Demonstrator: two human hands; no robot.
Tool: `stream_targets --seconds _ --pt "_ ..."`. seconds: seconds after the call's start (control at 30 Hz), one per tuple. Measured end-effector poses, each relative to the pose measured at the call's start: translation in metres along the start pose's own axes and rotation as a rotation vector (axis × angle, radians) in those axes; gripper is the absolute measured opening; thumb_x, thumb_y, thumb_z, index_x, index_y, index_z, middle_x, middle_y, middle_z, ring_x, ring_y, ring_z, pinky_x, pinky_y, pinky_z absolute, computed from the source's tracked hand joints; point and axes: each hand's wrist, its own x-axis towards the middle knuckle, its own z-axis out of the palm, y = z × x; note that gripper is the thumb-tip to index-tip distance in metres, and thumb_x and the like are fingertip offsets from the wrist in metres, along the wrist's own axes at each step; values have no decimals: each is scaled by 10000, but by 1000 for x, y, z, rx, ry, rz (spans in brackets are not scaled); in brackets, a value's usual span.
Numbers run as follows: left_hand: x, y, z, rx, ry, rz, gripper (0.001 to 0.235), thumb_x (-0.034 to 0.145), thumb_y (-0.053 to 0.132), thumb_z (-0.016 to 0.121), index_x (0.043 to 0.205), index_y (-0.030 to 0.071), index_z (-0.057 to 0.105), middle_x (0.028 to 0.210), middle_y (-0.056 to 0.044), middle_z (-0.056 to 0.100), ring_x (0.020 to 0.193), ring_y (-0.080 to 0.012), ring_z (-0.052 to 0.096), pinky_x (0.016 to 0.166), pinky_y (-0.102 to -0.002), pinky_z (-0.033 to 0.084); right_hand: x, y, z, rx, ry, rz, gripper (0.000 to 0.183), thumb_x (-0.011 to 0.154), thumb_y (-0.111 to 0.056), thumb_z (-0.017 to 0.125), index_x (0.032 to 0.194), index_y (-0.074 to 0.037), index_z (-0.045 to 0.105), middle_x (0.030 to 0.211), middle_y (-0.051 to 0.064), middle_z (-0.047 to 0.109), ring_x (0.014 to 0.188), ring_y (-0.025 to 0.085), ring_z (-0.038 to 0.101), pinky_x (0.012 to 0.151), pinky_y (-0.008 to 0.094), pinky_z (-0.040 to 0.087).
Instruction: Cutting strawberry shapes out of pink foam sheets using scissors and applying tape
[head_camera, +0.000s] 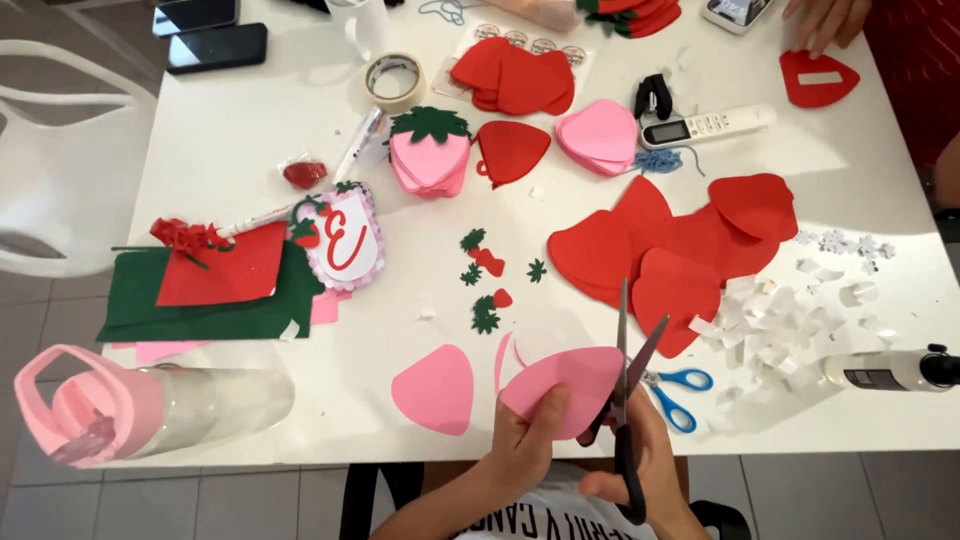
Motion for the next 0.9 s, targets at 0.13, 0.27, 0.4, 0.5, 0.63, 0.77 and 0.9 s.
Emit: stream_targets --seconds 0.13,0.27,0.4,0.5,0.63,0.77,0.9 --pt "1 -6 0 -98 37 -14 328 974 298 482 869 11 601 632 -93 606 530 -212 600 463 -290 500 5 -1 4 -1 2 25 898 543 -614 832 1134 2 552 893 42 486 626 155 467 571 265 435" --pt "2 -6 -2 -51 23 -15 325 980 285 470 843 19 596 617 -86 595 522 -203 594 455 -283 484 3 7 2 -41 18 41 974 530 -610 825 1220 8 525 959 49 496 700 154 448 605 267 436" --pt "3 -3 0 -28 17 -5 314 977 257 463 827 15 597 624 -82 599 548 -213 602 495 -296 508 4 4 2 -81 16 43 934 543 -625 804 1185 -3 529 915 29 455 711 142 386 599 257 385" --pt "-1 -17 -3 32 61 -20 287 973 248 474 784 69 593 615 -12 560 553 -148 547 477 -252 426 4 6 1 -90 47 52 1008 517 -623 804 1251 7 520 984 44 511 777 147 456 644 258 429" --pt "-4 -25 -5 53 63 17 300 980 226 478 695 137 444 578 68 338 518 -79 329 470 -238 262 9 -1 5 -161 53 15 1007 531 -639 774 1269 -5 513 1147 99 580 1074 222 562 888 332 476" --pt "-5 -23 -6 79 22 3 336 991 236 457 675 134 402 552 67 310 496 -74 298 456 -232 231 6 1 6 -113 70 33 993 525 -629 788 1235 8 516 1067 84 561 986 204 582 796 310 526" --pt "-5 -21 -6 63 4 12 322 993 241 455 693 125 430 554 60 321 491 -79 306 452 -237 233 7 -4 6 -173 78 -9 950 527 -643 770 1185 6 553 1041 80 568 965 194 564 821 300 486"
